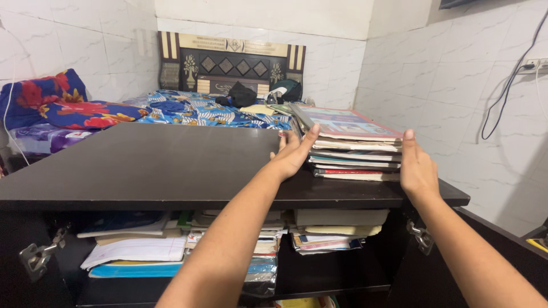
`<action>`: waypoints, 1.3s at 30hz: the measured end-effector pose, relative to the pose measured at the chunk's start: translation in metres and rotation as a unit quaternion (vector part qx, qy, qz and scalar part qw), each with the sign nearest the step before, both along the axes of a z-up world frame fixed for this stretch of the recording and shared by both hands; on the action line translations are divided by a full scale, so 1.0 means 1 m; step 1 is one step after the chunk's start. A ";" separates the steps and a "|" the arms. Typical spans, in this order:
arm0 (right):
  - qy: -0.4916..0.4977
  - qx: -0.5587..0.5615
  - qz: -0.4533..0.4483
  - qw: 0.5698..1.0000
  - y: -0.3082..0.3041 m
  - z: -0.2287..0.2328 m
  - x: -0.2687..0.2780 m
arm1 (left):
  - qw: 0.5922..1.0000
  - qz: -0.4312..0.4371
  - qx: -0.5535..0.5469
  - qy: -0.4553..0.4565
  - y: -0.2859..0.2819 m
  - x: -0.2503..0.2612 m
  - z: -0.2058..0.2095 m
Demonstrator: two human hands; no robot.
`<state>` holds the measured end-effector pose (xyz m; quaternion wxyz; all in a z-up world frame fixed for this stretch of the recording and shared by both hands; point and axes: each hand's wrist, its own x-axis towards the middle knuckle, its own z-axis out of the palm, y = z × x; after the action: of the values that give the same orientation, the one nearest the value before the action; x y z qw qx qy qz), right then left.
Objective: The person repeatedly takes books and notebooks from a lower shelf of a dark cabinet and places them on top of the cabinet, building a growing stack. The person handles items one at a time, aligning them as they are added to the pile.
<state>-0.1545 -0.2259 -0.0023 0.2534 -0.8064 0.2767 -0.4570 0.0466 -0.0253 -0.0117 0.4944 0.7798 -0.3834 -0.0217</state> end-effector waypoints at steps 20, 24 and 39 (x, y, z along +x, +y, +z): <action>-0.054 0.047 0.009 0.997 0.009 0.003 -0.005 | 0.996 -0.032 0.031 -0.072 0.012 -0.021 0.007; -0.086 0.041 0.008 0.995 0.009 -0.001 -0.005 | 0.996 -0.009 0.027 -0.087 0.007 -0.019 0.002; -0.068 0.025 -0.005 0.997 0.012 -0.006 -0.007 | 0.988 0.073 0.044 -0.133 0.020 -0.054 0.011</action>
<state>-0.1615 -0.2135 -0.0078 0.2892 -0.7654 0.2739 -0.5055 -0.0072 -0.0049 -0.0008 0.4048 0.8226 -0.3864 0.1013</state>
